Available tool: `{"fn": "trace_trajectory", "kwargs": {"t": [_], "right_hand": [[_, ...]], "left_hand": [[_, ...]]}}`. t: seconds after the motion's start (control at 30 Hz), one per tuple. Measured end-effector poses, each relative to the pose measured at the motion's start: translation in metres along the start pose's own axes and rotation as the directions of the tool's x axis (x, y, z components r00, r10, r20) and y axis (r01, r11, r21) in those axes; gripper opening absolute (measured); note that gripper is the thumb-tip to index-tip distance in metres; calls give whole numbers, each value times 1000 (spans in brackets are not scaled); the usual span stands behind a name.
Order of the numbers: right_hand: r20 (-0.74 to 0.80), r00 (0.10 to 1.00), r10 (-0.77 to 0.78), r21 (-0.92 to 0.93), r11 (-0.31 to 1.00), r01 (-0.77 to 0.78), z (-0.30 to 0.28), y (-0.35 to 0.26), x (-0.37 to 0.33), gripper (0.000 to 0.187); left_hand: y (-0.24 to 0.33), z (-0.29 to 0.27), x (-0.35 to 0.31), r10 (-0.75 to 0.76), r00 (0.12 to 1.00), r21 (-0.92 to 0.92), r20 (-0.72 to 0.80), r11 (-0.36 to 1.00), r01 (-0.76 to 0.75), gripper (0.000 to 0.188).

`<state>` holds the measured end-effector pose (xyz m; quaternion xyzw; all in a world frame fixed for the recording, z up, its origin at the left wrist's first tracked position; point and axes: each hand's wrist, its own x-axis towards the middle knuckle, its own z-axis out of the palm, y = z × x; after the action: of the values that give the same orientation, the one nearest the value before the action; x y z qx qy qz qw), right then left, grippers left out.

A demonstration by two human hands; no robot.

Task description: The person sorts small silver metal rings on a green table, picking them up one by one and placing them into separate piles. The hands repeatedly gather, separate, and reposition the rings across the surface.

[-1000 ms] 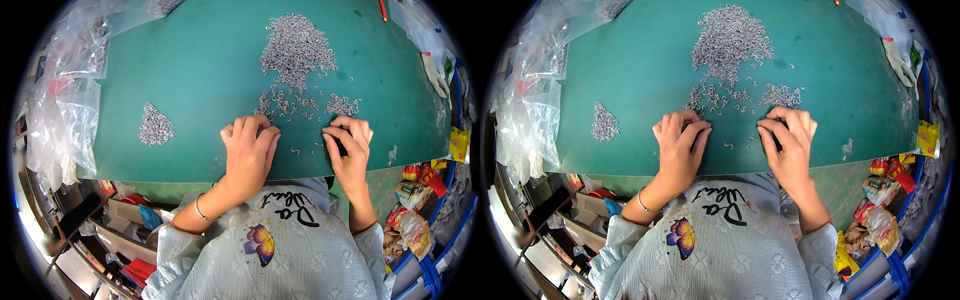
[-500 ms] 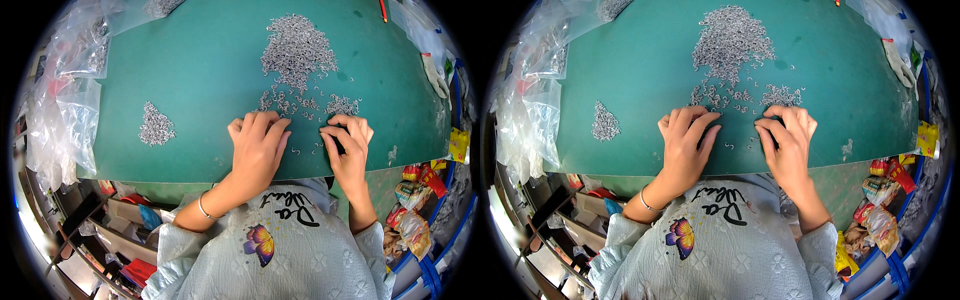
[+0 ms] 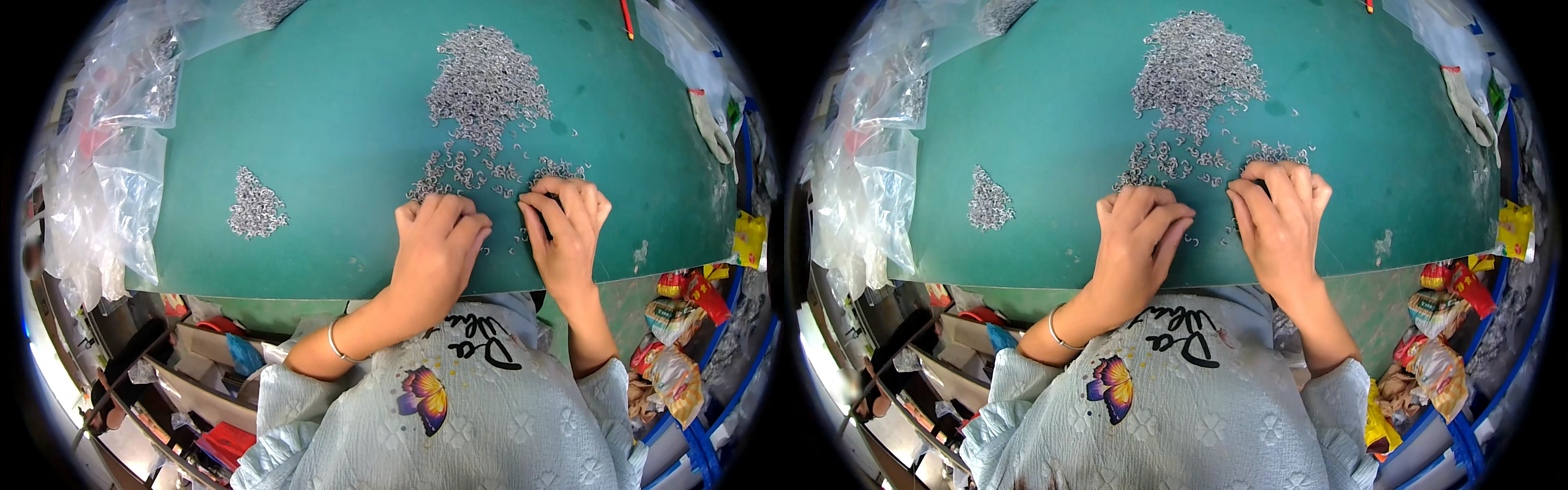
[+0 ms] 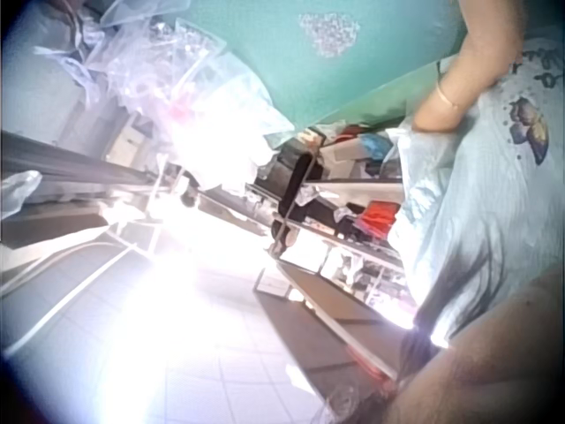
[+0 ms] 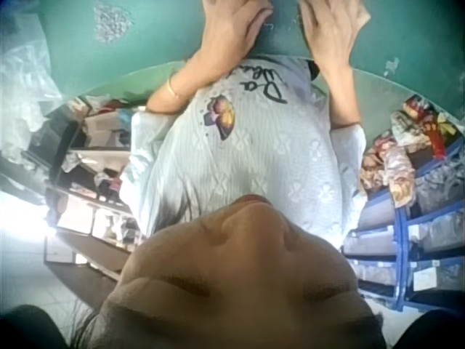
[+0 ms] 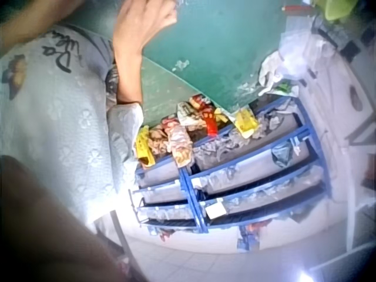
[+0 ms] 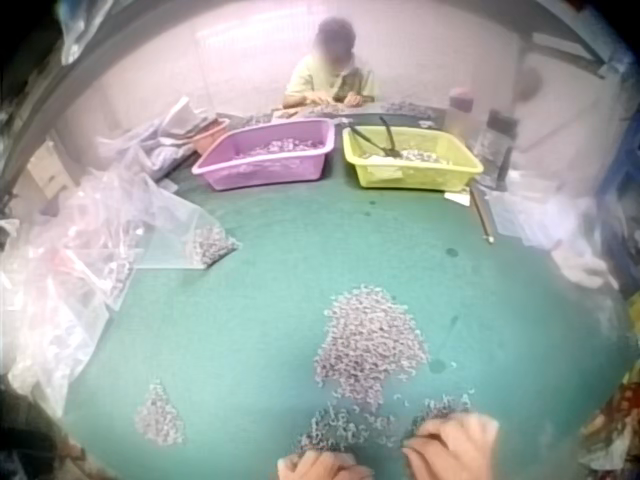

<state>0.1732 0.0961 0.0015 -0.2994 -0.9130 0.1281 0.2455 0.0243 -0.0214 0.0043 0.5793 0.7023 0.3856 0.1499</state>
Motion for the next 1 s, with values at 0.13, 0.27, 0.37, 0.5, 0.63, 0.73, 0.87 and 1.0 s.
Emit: {"fn": "trace_trajectory", "kwargs": {"t": [0.13, 0.27, 0.37, 0.5, 0.63, 0.73, 0.87, 1.0], "right_hand": [[24, 999, 28, 68, 997, -30, -5, 0, -2, 17], [51, 998, 36, 26, 999, -38, -4, -4, 0, 16], [23, 1000, -8, 15, 1000, 8, -2, 0, -2, 15], [87, 996, 5, 142, 990, -18, -10, 0, -4, 14], [169, 986, 13, 188, 981, -46, -13, -1, -3, 13], [144, 990, -12, 134, 991, -7, -9, -1, 0, 13], [83, 997, -7, 79, 997, 0, -3, -2, 2, 14], [186, 982, -20, 163, 987, -11, -13, 3, -2, 17]], "left_hand": [[0, -1, -4, 15, 998, -35, 61, 999, -13, 15], [1, 6, -8, 80, 988, -48, 135, 996, -74, 15], [2, 5, -7, 95, 981, -23, 168, 995, -92, 17], [4, 3, -4, 70, 989, -35, 129, 997, -66, 23], [1, 7, 6, 54, 997, 94, 46, 994, -58, 29], [2, 14, 17, 47, 998, 181, 40, 982, -54, 29], [2, 19, 19, 22, 999, 197, 37, 980, -29, 25], [-1, 14, 13, 25, 1000, 135, 11, 991, -26, 21]]}}
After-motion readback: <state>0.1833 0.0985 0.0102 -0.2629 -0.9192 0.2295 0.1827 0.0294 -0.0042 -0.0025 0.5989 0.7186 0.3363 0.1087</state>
